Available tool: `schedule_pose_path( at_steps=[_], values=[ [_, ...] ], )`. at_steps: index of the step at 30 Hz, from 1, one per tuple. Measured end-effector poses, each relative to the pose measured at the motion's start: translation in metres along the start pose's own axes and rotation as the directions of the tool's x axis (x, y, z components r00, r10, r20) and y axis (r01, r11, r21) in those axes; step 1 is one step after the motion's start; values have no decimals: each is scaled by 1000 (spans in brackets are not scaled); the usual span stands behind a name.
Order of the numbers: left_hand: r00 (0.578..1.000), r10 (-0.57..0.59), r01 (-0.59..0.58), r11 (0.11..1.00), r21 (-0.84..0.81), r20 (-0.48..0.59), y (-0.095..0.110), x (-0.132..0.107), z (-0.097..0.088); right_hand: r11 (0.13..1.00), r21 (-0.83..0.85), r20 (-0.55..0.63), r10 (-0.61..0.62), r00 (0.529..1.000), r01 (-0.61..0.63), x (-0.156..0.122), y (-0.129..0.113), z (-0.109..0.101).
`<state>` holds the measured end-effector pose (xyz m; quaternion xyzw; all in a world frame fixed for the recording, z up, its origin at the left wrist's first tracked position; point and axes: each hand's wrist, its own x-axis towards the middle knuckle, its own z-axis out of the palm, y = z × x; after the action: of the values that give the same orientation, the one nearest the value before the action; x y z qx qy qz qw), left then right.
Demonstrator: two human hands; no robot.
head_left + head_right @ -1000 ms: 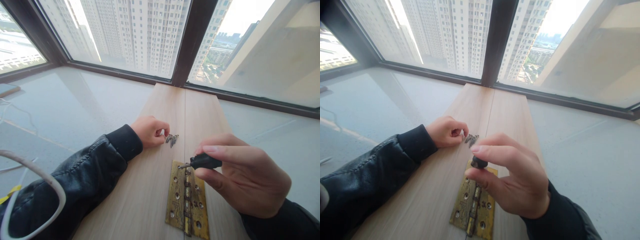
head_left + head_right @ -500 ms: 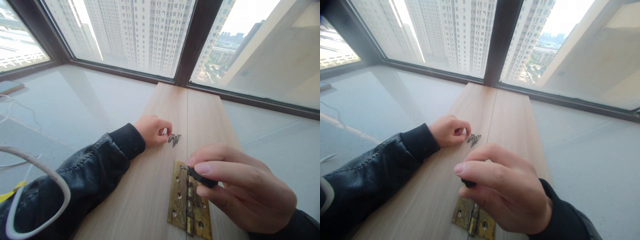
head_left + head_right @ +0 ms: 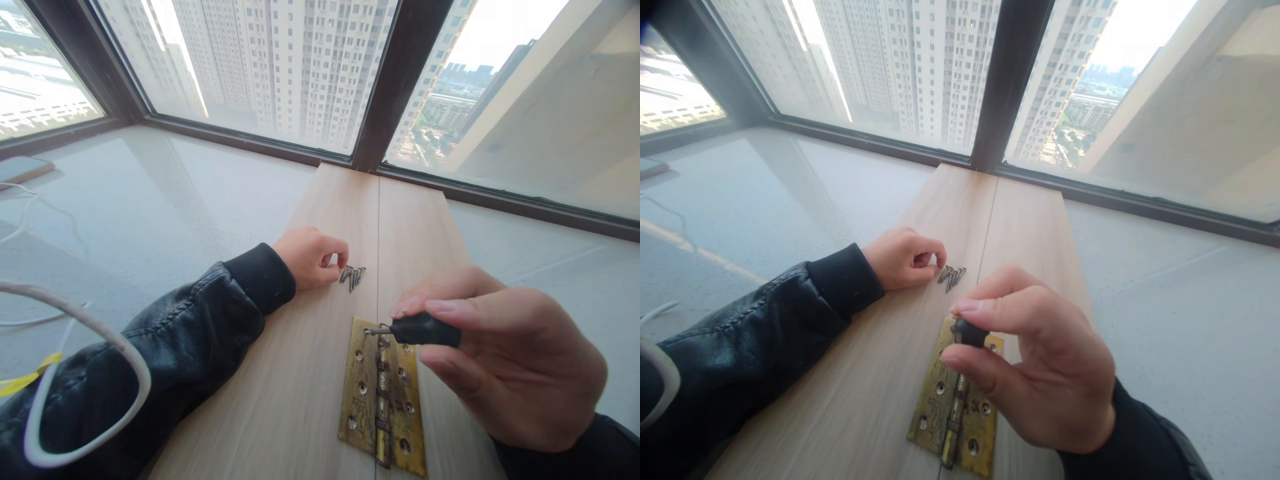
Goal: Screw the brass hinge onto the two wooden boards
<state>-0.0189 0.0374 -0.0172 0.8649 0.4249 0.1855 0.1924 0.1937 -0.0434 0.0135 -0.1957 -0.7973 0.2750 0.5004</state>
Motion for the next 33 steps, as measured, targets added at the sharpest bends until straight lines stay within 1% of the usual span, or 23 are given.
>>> schedule_pose_path(
  at_steps=[1, 3, 5, 6, 8, 12, 16, 18, 22, 28, 33],
  values=[
    [1000, -1, 1, 1000, 2, -2, 0, 0, 0, 1000, -23, -9, -17, 1000, 17, 0, 1, -1],
    [1000, -7, 7, 1000, 5, -5, 0, 0, 0, 990, -130, 12, -57, 998, 58, 0, 3, -3],
    [1000, -14, 14, 1000, 8, -7, 0, 0, 0, 967, -223, 76, -107, 991, 122, 1, 3, -5],
    [1000, -14, 14, 1000, 8, -9, 0, 0, 0, 962, -232, 115, -122, 986, 146, 1, 3, -5],
    [1000, -9, 9, 1000, 7, -13, 1, 0, 0, 971, -183, 181, -122, 976, 155, 2, 2, -4],
    [1000, -3, 3, 1000, -5, -15, 1, 0, 0, 993, -73, 220, -73, 973, 91, 2, 1, 1],
    [1000, -14, 14, 1000, 10, -16, 3, -1, 0, 991, -52, 264, -107, 959, 124, 2, 3, 3],
    [1000, -20, 20, 1000, 17, -16, 3, -1, -1, 987, -71, 256, -120, 959, 142, 2, 5, 2],
    [1000, -16, 16, 1000, 17, -14, 3, -1, -1, 989, -86, 187, -105, 977, 123, 1, 9, -1],
    [1000, -14, 14, 1000, 8, -9, 2, -1, -1, 987, -113, 163, -94, 982, 113, 2, 10, -6],
    [1000, -17, 17, 1000, 6, -12, 3, -1, -1, 977, -159, 227, -100, 969, 138, 5, 8, -11]
  ],
)
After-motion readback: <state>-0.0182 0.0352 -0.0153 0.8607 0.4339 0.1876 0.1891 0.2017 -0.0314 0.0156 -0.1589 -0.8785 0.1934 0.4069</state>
